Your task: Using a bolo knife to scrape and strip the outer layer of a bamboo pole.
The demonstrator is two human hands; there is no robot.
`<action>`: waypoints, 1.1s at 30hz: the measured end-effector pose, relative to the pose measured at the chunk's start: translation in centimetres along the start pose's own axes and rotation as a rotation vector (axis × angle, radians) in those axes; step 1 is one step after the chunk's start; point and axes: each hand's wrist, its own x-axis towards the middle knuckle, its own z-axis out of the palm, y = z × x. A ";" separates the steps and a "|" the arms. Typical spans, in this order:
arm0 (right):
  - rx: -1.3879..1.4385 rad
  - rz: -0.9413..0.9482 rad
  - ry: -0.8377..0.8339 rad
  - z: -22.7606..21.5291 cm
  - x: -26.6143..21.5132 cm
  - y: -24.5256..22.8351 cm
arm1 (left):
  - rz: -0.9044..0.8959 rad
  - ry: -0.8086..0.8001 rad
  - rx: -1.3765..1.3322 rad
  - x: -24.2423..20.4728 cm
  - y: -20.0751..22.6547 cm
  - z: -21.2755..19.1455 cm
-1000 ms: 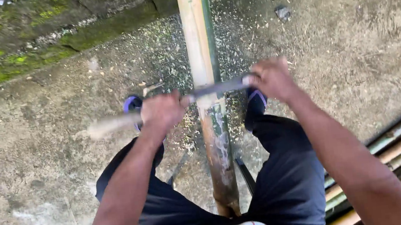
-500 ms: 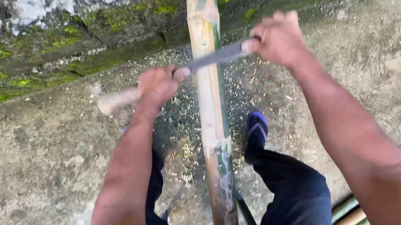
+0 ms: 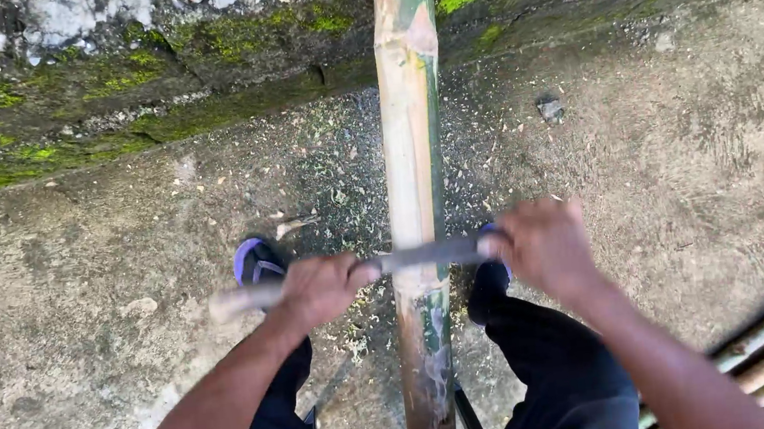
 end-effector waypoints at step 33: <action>-0.049 0.096 0.344 -1.9 14.9 2.5 | -0.328 0.108 0.126 7.7 -0.3 -18.7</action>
